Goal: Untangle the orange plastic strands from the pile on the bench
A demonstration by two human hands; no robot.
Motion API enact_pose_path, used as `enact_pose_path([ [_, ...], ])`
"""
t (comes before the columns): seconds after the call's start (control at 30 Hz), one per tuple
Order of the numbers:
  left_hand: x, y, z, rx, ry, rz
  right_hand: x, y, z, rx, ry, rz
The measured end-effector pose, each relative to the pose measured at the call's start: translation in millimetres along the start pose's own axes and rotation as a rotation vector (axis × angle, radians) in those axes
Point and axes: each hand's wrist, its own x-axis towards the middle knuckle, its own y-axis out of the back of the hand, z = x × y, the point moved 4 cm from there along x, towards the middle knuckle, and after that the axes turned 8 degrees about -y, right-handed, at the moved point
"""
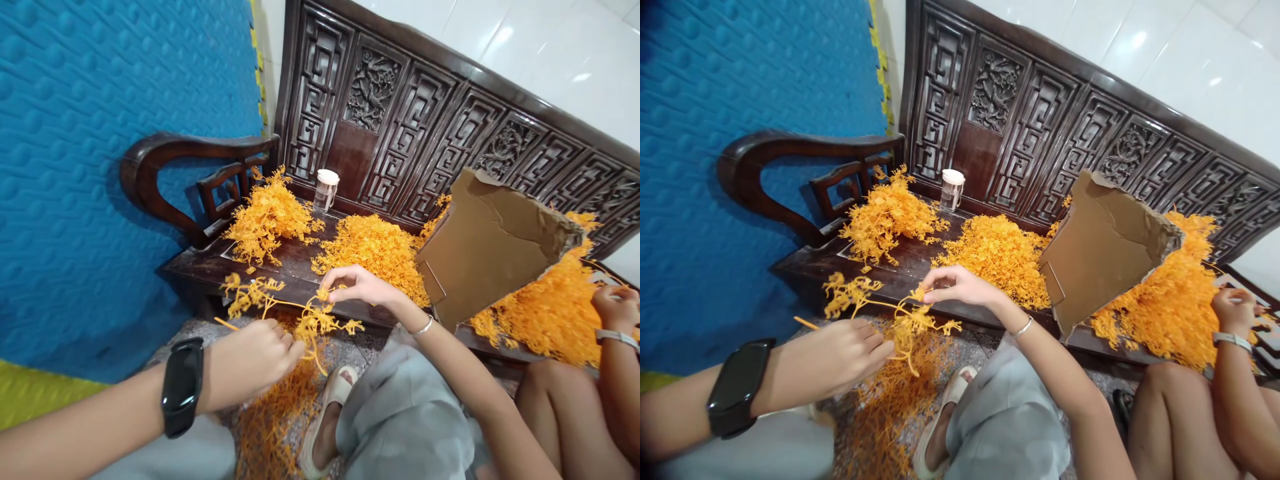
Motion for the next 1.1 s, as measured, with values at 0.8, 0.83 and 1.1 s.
enact_pose_path([
  [0.8, 0.7, -4.8, -1.6, -0.016, 0.005, -0.059, -5.7, -12.3, -5.6, -0.243, 0.024, -0.055],
  [0.83, 0.6, -5.0, -1.5, -0.017, 0.003, -0.062, -5.7, -12.8, -4.8, -0.246, 0.027, -0.070],
  [1.1, 0.0, -5.7, -1.7, -0.018, 0.007, -0.069, -7.2, -19.4, 0.1, -0.326, -0.025, -0.224],
])
